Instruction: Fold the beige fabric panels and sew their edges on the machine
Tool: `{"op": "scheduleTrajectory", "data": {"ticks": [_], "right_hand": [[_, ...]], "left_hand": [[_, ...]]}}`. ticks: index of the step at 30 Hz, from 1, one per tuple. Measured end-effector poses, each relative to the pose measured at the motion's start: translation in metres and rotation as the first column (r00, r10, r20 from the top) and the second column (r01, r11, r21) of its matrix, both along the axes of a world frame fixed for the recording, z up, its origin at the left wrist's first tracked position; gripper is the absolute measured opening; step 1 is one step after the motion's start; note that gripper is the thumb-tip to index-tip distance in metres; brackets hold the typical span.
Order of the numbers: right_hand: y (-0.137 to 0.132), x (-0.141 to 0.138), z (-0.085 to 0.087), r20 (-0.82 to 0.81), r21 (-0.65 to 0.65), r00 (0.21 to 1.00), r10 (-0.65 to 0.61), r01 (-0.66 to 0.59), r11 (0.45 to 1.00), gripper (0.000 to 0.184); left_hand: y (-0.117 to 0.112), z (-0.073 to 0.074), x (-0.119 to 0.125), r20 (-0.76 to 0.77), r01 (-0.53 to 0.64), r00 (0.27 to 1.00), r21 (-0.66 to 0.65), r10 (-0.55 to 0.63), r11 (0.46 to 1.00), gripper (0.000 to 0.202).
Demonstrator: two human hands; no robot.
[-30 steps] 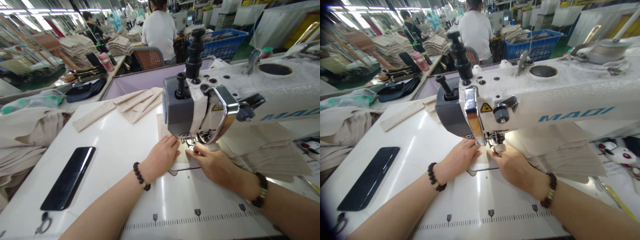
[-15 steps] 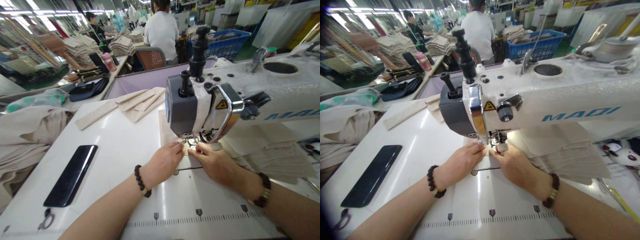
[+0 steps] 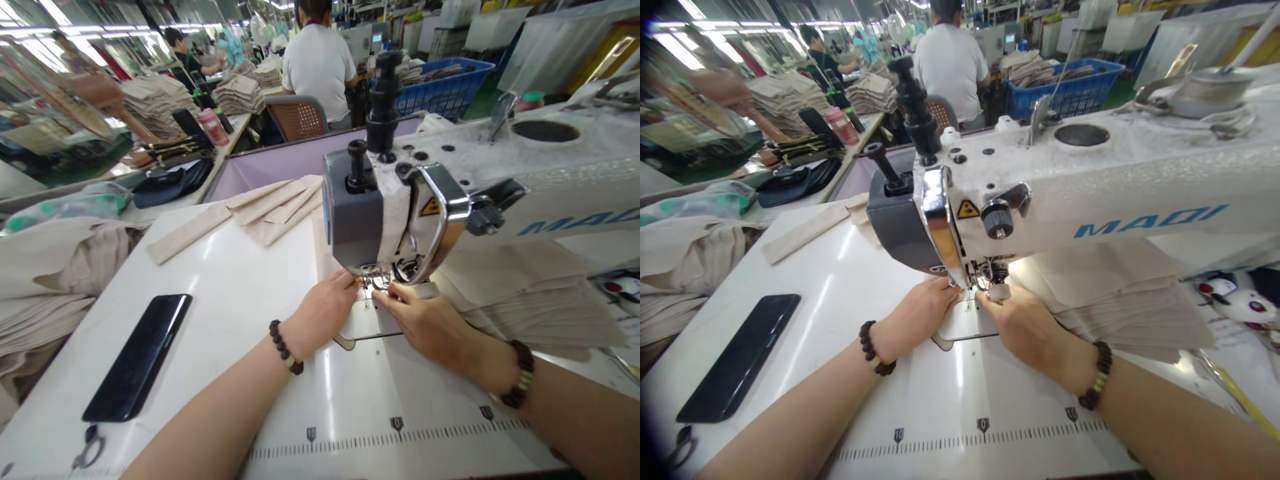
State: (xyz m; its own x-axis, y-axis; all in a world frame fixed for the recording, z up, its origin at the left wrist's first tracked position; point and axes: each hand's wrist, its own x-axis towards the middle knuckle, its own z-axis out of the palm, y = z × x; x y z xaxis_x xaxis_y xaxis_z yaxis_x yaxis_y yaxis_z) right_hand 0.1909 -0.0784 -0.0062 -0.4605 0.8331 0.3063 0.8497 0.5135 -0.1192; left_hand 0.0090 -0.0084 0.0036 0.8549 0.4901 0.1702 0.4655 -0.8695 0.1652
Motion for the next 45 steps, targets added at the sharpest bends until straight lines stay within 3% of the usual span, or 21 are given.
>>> {"op": "scheduleTrajectory", "data": {"ticks": [11,16,22,28,31,37,45], "right_hand": [[0.0,0.001,-0.002,-0.007,0.011,1.0,-0.002,0.002,1.0,0.035],[0.0,0.005,-0.001,-0.067,-0.061,0.997,0.041,-0.045,0.997,0.028],[-0.002,0.012,0.001,-0.114,-0.122,0.984,0.137,-0.15,0.981,0.026],[-0.004,0.018,0.007,-0.159,-0.135,0.942,0.296,-0.317,0.939,0.031],[-0.006,0.02,0.009,-0.121,-0.16,0.93,0.348,-0.364,0.918,0.03],[-0.008,0.018,0.01,-0.065,-0.171,0.938,0.342,-0.348,0.922,0.029],[-0.005,0.012,0.003,-0.092,-0.075,0.963,0.254,-0.261,0.962,0.033]], "left_hand": [[0.006,0.0,-0.001,-0.024,-0.016,1.0,-0.03,0.016,0.999,0.013],[-0.017,0.013,-0.004,-0.138,-0.075,0.988,-0.041,0.069,0.996,0.017],[-0.048,0.027,-0.003,-0.269,0.074,0.958,-0.087,-0.095,0.993,0.018],[-0.051,0.026,-0.003,-0.249,0.168,0.947,-0.154,-0.203,0.974,0.018],[-0.051,0.027,-0.004,-0.242,0.158,0.95,-0.166,-0.195,0.973,0.018],[-0.05,0.027,-0.005,-0.221,0.144,0.96,-0.144,-0.174,0.979,0.017],[-0.04,0.021,-0.005,-0.277,0.112,0.951,-0.099,-0.135,0.989,0.019]]}}
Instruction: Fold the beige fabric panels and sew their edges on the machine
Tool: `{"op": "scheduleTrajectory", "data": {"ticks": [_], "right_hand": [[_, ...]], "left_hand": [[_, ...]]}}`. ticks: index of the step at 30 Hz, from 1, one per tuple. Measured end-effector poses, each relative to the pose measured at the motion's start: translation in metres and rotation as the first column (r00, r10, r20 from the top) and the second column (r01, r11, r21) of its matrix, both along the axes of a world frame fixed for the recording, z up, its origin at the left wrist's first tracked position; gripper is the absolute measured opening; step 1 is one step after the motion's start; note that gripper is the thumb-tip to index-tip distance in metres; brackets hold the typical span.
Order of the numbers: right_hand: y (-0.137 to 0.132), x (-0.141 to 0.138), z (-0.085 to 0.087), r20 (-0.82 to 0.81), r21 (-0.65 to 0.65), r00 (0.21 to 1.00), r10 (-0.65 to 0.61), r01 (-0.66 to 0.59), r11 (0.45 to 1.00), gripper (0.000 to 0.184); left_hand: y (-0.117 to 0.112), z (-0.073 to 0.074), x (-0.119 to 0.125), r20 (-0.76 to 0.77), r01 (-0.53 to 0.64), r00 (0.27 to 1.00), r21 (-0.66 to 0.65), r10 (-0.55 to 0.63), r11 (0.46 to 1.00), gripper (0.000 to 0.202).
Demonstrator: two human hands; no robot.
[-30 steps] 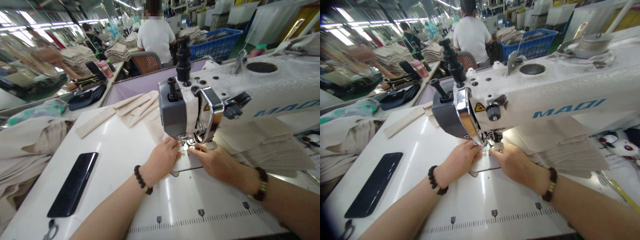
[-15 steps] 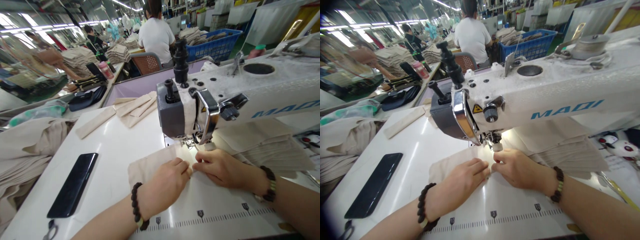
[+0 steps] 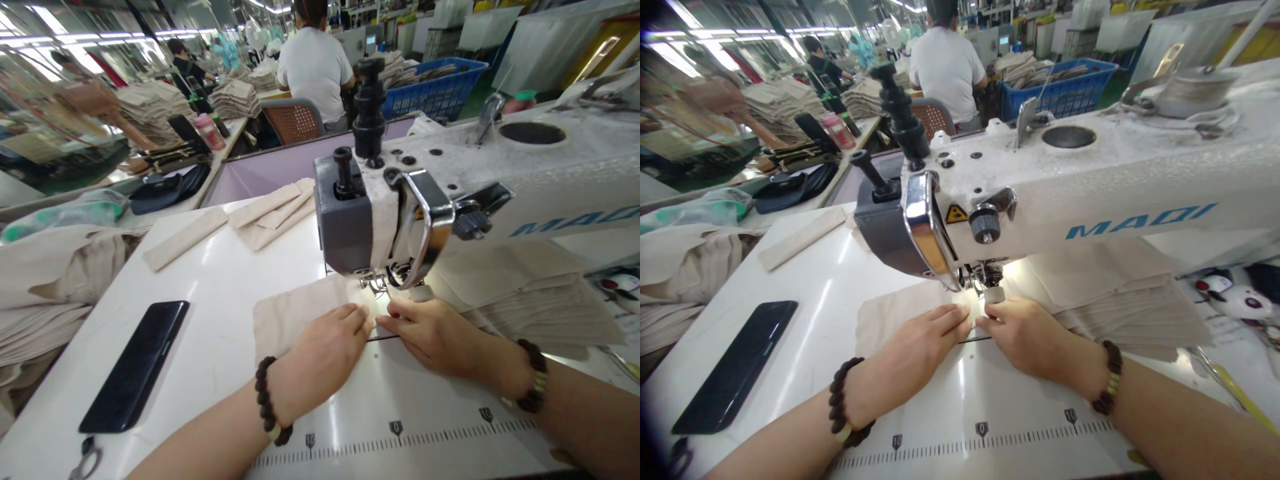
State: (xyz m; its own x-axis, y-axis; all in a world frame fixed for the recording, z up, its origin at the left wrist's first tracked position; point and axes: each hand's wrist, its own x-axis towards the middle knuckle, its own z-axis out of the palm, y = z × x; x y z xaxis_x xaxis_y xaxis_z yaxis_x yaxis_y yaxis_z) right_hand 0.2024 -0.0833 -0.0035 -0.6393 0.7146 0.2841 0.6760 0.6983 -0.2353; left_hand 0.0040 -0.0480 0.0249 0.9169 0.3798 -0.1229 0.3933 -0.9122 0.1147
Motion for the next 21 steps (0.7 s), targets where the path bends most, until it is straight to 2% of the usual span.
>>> {"op": "scheduleTrajectory", "data": {"ticks": [6,12,17,21], "right_hand": [[0.004,-0.007,-0.002,0.058,0.115,0.986,-0.156,0.149,0.982,0.028],[0.006,-0.013,-0.001,0.109,0.159,0.951,-0.289,0.27,0.95,0.036],[0.006,-0.013,-0.002,0.105,0.147,0.953,-0.283,0.267,0.953,0.034],[0.006,-0.012,-0.004,0.074,0.138,0.959,-0.275,0.263,0.955,0.035]], "left_hand": [[0.015,-0.003,0.001,0.038,-0.04,0.998,0.009,0.04,0.999,0.022],[0.032,-0.013,0.002,0.135,-0.101,0.986,-0.007,0.101,0.995,0.018],[0.04,-0.015,0.004,0.117,-0.172,0.978,-0.017,0.172,0.985,0.019],[0.042,-0.019,0.003,0.155,-0.171,0.973,-0.016,0.171,0.985,0.02]]}}
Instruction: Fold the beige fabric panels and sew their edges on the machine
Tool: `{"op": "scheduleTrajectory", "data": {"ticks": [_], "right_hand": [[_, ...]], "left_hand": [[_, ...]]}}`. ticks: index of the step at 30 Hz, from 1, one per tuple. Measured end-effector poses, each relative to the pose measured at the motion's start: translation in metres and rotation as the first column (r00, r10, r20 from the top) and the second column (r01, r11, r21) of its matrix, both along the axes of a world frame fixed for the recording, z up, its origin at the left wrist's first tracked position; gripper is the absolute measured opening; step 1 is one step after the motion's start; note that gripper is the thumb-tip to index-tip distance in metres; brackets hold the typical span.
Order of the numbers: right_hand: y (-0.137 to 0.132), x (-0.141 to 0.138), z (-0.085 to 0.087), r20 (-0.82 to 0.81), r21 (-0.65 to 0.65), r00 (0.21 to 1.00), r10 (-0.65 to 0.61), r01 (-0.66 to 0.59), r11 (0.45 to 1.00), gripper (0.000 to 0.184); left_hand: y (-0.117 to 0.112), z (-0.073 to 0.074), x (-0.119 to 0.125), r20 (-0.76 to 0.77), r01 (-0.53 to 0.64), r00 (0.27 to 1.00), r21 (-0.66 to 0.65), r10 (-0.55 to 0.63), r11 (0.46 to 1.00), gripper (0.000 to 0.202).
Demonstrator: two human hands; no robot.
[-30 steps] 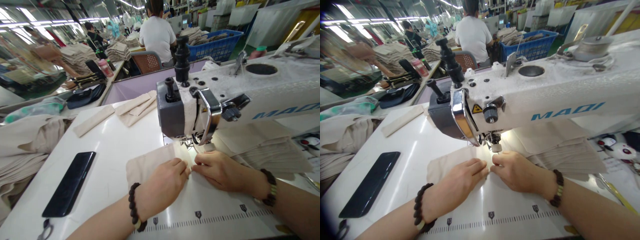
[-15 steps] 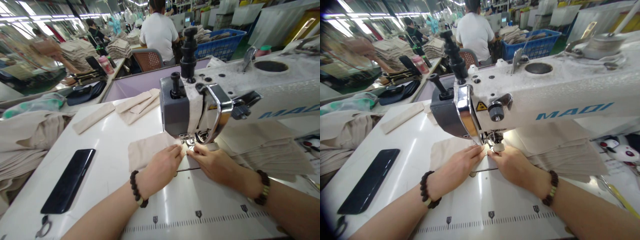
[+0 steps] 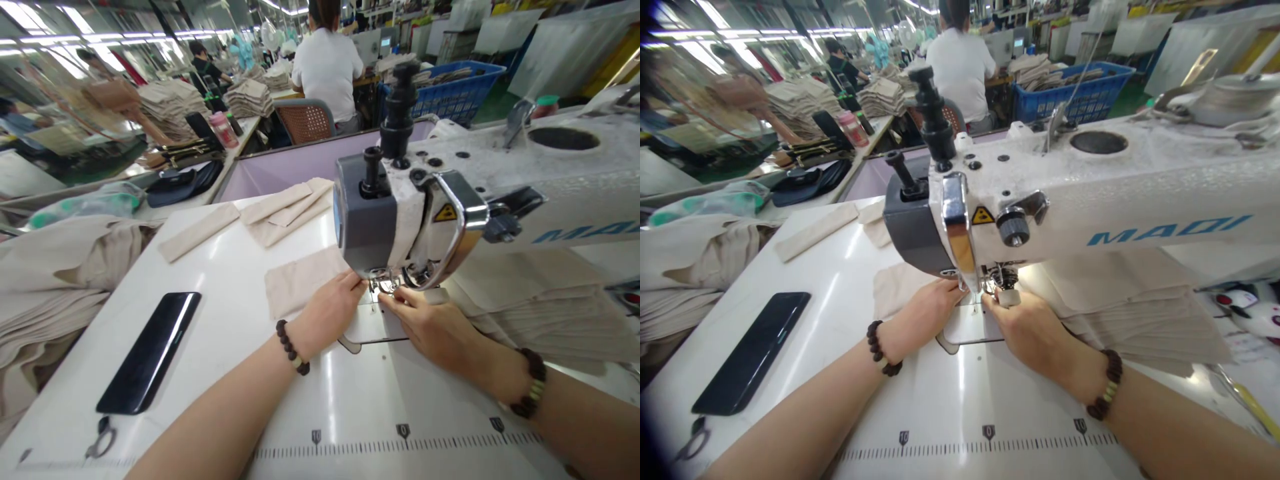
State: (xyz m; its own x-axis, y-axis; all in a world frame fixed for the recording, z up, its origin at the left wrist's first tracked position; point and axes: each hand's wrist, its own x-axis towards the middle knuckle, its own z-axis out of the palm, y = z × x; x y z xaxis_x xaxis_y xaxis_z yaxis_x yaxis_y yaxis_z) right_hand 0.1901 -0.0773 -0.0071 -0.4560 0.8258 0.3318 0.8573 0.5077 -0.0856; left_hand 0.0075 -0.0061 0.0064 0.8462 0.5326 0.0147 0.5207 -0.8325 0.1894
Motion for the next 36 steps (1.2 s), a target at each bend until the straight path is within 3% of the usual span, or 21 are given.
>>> {"op": "scheduleTrajectory", "data": {"ticks": [6,11,13,16,19,23,25,29,32,36], "right_hand": [[0.001,0.0,0.002,-0.047,-0.004,0.999,0.02,-0.02,1.0,0.035],[-0.001,0.004,-0.006,-0.049,0.058,0.998,0.033,-0.03,0.998,0.039],[-0.002,0.007,-0.012,-0.058,0.058,0.998,0.03,-0.026,0.998,0.04],[0.0,0.01,-0.017,-0.074,0.062,0.996,0.057,-0.052,0.997,0.041],[-0.002,0.009,-0.009,-0.1,0.077,0.987,0.122,-0.115,0.99,0.039],[-0.019,0.01,0.025,-0.071,0.131,0.98,0.184,-0.174,0.976,0.034],[-0.03,0.018,0.045,-0.051,0.176,0.991,0.126,-0.116,0.978,0.033],[-0.043,0.049,0.065,-0.034,0.188,0.979,-0.199,0.202,0.961,0.03],[-0.045,0.067,0.06,0.021,0.061,0.944,-0.33,0.328,0.943,0.017],[-0.038,0.07,0.047,0.02,-0.026,0.917,-0.399,0.399,0.916,0.008]], "left_hand": [[-0.009,-0.003,-0.002,0.016,0.004,1.0,0.144,-0.006,0.99,0.023],[-0.02,0.005,-0.006,-0.091,-0.155,0.981,0.142,0.169,0.978,0.015],[-0.015,0.0,-0.01,-0.082,-0.259,0.959,0.134,0.271,0.957,0.02],[-0.001,-0.016,-0.017,0.045,-0.398,0.916,0.209,0.398,0.893,0.044],[0.009,-0.025,-0.022,0.102,-0.375,0.927,0.249,0.361,0.893,0.048],[0.003,-0.019,-0.022,0.133,-0.239,0.968,0.212,0.214,0.948,0.025],[-0.003,-0.013,-0.021,0.167,-0.198,0.972,0.205,0.165,0.959,0.018],[-0.008,-0.009,-0.018,0.192,-0.133,0.977,0.242,0.087,0.961,0.018],[-0.011,-0.008,-0.017,0.176,-0.094,0.983,0.261,0.048,0.961,0.018],[-0.016,-0.001,-0.016,0.143,-0.061,0.989,0.283,0.021,0.957,0.02]]}}
